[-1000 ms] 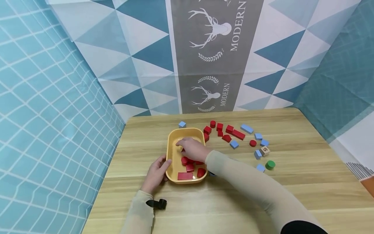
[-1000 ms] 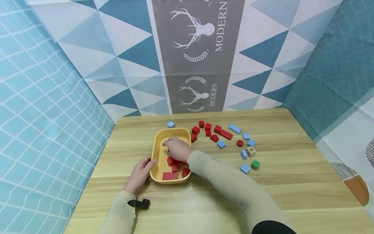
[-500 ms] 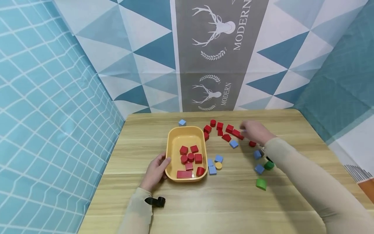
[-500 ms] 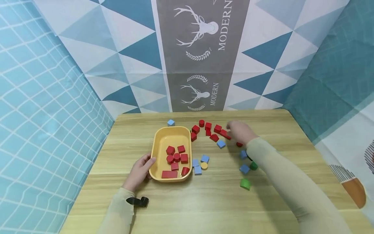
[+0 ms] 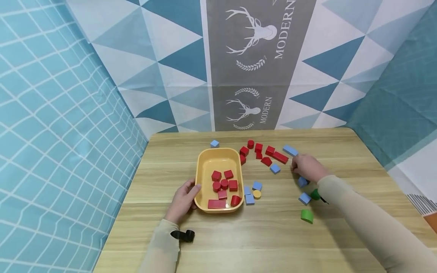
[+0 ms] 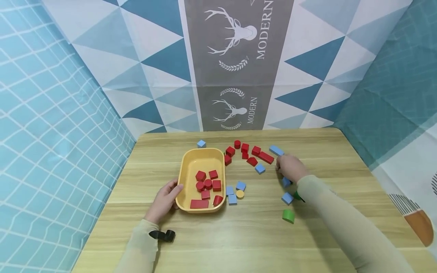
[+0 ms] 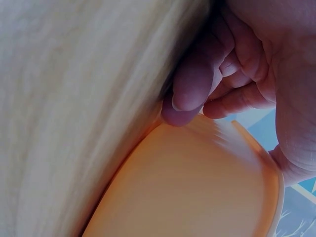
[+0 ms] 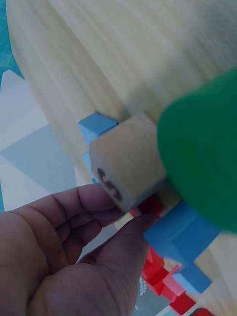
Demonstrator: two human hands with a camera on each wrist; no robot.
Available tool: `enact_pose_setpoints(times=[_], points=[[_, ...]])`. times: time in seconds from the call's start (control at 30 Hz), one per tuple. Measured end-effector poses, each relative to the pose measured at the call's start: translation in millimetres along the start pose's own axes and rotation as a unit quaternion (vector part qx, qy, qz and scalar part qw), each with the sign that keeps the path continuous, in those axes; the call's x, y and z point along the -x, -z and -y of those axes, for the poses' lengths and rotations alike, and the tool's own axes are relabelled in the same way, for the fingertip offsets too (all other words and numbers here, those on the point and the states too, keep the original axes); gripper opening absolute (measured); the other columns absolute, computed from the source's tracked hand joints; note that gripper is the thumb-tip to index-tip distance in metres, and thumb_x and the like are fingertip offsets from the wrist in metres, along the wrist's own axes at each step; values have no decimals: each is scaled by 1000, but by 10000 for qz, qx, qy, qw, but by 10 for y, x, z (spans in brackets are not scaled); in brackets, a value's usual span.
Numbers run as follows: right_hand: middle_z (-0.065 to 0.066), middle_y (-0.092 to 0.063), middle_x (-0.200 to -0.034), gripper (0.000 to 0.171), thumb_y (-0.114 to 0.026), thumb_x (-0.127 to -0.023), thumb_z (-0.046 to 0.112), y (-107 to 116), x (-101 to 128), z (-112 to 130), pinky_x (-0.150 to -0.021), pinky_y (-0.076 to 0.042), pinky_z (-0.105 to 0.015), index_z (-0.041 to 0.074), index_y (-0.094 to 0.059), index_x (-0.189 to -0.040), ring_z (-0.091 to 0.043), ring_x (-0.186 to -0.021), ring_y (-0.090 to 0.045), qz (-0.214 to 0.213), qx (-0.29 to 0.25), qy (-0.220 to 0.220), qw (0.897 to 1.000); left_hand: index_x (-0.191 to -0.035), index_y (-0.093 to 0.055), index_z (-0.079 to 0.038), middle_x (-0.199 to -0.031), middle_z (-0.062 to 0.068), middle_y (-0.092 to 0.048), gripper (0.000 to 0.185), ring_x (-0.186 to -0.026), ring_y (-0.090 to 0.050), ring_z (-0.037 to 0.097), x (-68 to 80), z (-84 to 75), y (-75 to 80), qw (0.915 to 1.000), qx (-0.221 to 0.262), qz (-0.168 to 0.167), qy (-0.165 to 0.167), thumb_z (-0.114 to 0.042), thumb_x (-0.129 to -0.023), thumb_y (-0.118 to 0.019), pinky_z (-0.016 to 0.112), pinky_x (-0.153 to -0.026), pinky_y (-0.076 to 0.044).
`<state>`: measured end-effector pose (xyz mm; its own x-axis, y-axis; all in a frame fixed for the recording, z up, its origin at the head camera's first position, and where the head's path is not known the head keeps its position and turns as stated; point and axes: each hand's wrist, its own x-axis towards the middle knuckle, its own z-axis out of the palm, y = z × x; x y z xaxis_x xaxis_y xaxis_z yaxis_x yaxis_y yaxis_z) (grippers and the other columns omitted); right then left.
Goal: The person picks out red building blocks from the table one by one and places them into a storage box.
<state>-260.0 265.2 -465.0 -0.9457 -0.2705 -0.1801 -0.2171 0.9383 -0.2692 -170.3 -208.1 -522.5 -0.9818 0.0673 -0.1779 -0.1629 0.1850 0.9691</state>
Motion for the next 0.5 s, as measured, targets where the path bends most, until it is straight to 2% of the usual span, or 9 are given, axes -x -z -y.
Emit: enact_pose_setpoints(times=[0.1, 0.3, 0.5], points=[[-9, -72, -93, 3, -74, -99, 5, -10, 22, 6, -72, -59, -36, 4, -75, -98, -21, -79, -61, -110, 126, -53, 9998, -153, -56, -13, -111, 19, -71, 54, -60, -58, 16, -15, -1, -3, 10000, -55, 32, -63, -40, -107, -65, 27, -51, -50], [-7, -72, -89, 4, -77, -97, 6, -28, 18, 5, -75, -60, -41, 6, -75, -94, -21, -77, -60, -385, 475, 114, 9981, -153, -56, -13, -111, 19, -71, 55, -60, -59, 16, -28, -8, -7, 9999, 6, 85, -68, -41, -107, -66, 27, -51, -50], [-9, -72, -91, 3, -72, -100, 4, -40, -12, 7, -77, -60, -41, 4, -74, -98, -22, -79, -60, -213, 314, 59, 9993, -153, -56, -11, -109, 18, -70, 53, -60, -58, 14, -16, -3, -18, 10000, 36, 48, -64, -39, -108, -64, 26, -50, -49]])
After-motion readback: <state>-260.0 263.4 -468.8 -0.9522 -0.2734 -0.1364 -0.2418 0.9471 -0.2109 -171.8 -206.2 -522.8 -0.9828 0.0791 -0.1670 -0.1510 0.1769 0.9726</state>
